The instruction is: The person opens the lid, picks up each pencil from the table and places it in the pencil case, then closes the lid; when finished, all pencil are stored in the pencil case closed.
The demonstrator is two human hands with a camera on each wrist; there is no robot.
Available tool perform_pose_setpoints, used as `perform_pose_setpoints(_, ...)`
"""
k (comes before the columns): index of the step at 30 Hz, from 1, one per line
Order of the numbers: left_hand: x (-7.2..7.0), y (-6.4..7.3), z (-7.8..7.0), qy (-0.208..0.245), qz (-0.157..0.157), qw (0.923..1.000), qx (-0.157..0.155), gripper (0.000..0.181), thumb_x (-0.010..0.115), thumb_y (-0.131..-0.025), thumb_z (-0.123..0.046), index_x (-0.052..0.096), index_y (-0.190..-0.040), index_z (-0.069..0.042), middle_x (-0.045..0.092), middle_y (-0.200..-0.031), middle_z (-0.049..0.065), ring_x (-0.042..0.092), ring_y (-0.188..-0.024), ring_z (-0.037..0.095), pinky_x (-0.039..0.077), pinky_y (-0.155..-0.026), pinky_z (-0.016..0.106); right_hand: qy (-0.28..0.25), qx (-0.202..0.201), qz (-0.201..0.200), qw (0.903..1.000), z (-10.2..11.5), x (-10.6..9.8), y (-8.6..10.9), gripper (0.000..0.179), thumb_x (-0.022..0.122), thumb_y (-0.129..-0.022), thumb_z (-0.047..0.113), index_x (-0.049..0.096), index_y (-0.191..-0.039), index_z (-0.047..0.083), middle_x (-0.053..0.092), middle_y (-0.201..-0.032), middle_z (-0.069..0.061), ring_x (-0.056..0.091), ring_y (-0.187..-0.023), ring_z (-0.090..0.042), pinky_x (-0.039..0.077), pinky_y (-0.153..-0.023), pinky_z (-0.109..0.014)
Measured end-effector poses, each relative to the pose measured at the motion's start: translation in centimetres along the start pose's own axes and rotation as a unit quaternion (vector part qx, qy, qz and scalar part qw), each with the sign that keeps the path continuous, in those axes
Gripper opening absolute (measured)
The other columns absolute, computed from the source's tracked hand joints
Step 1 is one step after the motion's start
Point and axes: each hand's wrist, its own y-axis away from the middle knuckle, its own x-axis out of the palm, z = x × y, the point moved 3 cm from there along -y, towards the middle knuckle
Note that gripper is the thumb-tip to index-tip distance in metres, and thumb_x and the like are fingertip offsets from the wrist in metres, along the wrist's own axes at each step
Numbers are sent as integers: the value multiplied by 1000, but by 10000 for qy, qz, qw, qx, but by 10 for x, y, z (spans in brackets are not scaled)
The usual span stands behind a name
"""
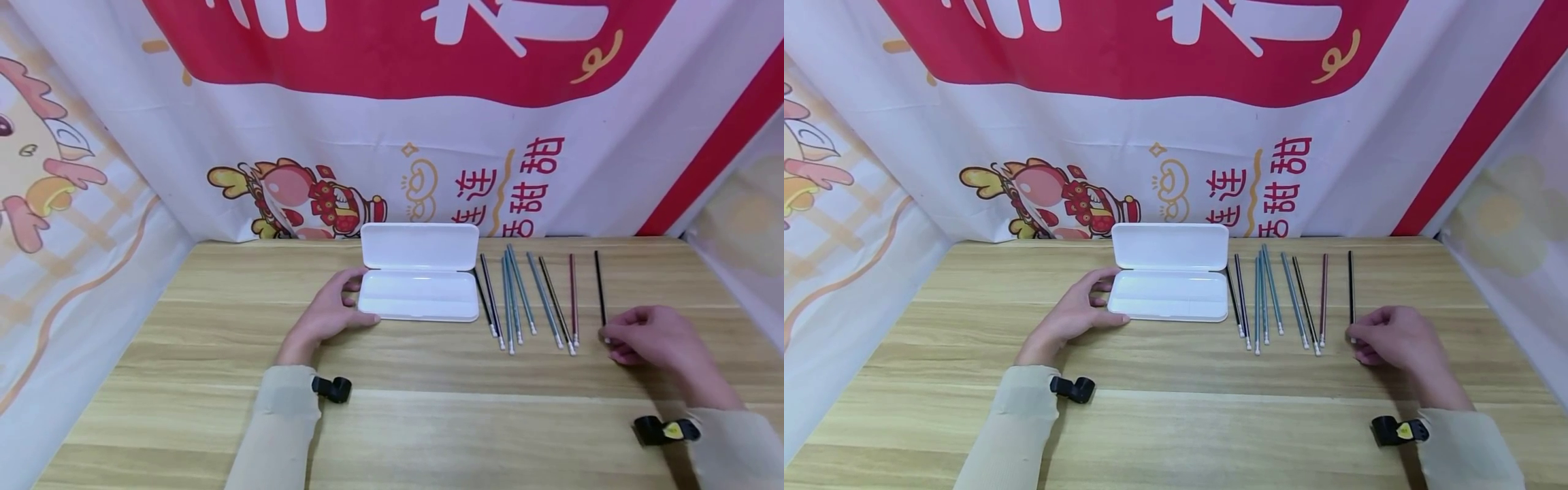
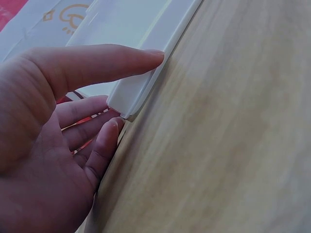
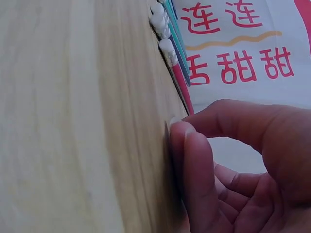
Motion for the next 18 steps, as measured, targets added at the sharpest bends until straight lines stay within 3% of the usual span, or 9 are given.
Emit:
perform_pose_setpoints(11, 1, -2, 1, -6, 5, 10000, 52, 91, 94, -81, -12, 48, -159, -19, 57, -152, 11, 56, -130, 31, 48, -114, 49, 633, 164, -304, 9974, 0, -1, 2, 50, 70, -102, 39, 65, -123, -7, 75, -95, -10, 72, -80, -18, 61, -70, -32)
perform_pose_setpoints(18, 0, -1, -1, -3, 26, 9998, 173, 90, 93, -82, -14, 48, -160, -15, 56, -154, 14, 55, -131, 33, 47, -115, 52, 278, -271, -201, 9990, -6, -5, 4, 56, 65, -106, 36, 59, -131, -14, 76, -94, -5, 73, -78, -13, 64, -70, -30)
